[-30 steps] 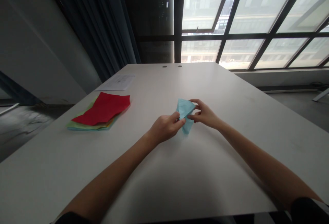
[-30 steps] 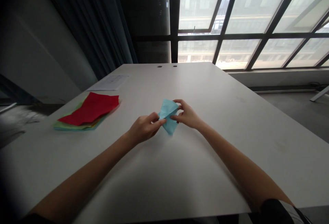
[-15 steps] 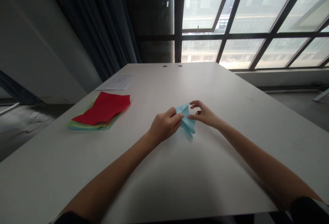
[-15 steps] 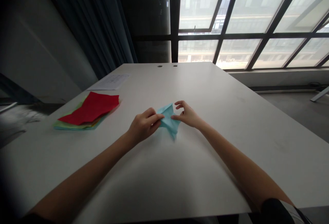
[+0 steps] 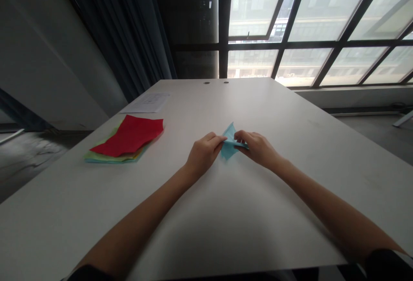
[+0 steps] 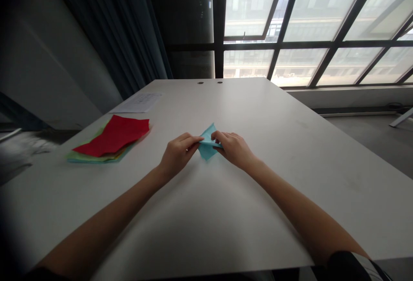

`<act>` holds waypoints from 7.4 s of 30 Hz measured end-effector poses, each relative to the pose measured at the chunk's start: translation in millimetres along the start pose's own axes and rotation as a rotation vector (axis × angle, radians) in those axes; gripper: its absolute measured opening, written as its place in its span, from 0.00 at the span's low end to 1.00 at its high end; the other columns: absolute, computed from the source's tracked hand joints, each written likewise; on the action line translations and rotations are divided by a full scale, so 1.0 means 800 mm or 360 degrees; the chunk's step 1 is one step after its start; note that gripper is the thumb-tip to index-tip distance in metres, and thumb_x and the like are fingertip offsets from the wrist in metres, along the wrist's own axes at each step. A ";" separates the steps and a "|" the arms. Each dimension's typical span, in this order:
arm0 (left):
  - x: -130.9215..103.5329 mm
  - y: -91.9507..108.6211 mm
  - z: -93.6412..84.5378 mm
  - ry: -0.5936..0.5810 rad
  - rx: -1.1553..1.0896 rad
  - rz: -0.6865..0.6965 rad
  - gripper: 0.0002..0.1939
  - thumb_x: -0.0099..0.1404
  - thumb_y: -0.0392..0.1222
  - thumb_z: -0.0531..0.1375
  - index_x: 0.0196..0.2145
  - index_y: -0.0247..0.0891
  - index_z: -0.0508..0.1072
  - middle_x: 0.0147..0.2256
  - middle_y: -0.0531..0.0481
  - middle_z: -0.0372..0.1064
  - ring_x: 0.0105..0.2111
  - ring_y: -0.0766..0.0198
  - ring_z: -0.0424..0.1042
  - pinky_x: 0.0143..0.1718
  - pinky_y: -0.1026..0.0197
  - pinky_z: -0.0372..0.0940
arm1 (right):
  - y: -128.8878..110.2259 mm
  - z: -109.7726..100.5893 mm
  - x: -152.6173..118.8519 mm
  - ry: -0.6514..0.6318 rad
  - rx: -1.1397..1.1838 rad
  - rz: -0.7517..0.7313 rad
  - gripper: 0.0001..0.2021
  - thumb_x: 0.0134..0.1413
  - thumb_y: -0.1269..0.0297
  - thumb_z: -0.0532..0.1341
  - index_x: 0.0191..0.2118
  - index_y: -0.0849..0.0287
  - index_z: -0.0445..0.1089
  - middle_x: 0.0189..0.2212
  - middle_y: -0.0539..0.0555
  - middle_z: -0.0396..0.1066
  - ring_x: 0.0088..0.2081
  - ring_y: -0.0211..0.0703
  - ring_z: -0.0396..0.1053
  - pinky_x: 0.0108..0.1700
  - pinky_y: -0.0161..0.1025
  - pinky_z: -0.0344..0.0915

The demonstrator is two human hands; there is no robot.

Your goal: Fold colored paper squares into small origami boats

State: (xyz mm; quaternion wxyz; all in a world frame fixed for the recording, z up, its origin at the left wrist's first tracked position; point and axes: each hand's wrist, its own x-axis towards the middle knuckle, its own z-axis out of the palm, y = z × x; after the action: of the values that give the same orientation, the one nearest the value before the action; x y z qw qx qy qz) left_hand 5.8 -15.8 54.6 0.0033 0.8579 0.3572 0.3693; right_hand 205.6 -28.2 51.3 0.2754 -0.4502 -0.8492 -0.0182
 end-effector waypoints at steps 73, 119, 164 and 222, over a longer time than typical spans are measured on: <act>0.013 -0.007 -0.007 0.0188 -0.1001 -0.0894 0.15 0.55 0.44 0.58 0.37 0.33 0.73 0.26 0.48 0.72 0.25 0.66 0.71 0.29 0.64 0.67 | 0.023 -0.019 0.007 0.0020 0.1343 0.0715 0.19 0.41 0.55 0.62 0.36 0.54 0.52 0.19 0.43 0.64 0.22 0.35 0.62 0.26 0.34 0.58; 0.007 -0.005 -0.003 -0.0014 -0.0165 -0.0158 0.09 0.60 0.37 0.54 0.36 0.37 0.73 0.34 0.48 0.73 0.33 0.63 0.71 0.36 0.62 0.64 | 0.011 -0.038 0.004 0.0118 -0.0264 -0.0372 0.10 0.55 0.60 0.55 0.31 0.58 0.71 0.24 0.51 0.71 0.30 0.39 0.66 0.35 0.37 0.56; 0.013 -0.005 0.005 -0.0229 -0.1411 -0.0847 0.18 0.52 0.48 0.61 0.36 0.32 0.71 0.29 0.48 0.70 0.27 0.65 0.69 0.25 0.67 0.63 | 0.007 -0.019 0.010 -0.0236 0.1431 0.0683 0.15 0.45 0.52 0.59 0.28 0.61 0.69 0.22 0.49 0.67 0.24 0.37 0.64 0.24 0.33 0.59; 0.013 -0.007 0.003 -0.0126 -0.1185 -0.0746 0.15 0.54 0.43 0.59 0.40 0.37 0.74 0.37 0.48 0.72 0.37 0.60 0.70 0.37 0.61 0.64 | 0.000 -0.011 0.008 0.0043 0.0896 0.0694 0.10 0.43 0.59 0.62 0.32 0.58 0.73 0.25 0.51 0.73 0.28 0.40 0.70 0.32 0.36 0.67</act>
State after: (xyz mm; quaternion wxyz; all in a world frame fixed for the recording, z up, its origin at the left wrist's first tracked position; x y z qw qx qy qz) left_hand 9.1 -4.9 57.6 0.4095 0.7075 0.3843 0.4290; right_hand 206.8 -25.5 62.2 0.3973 -0.5269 -0.7012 0.2698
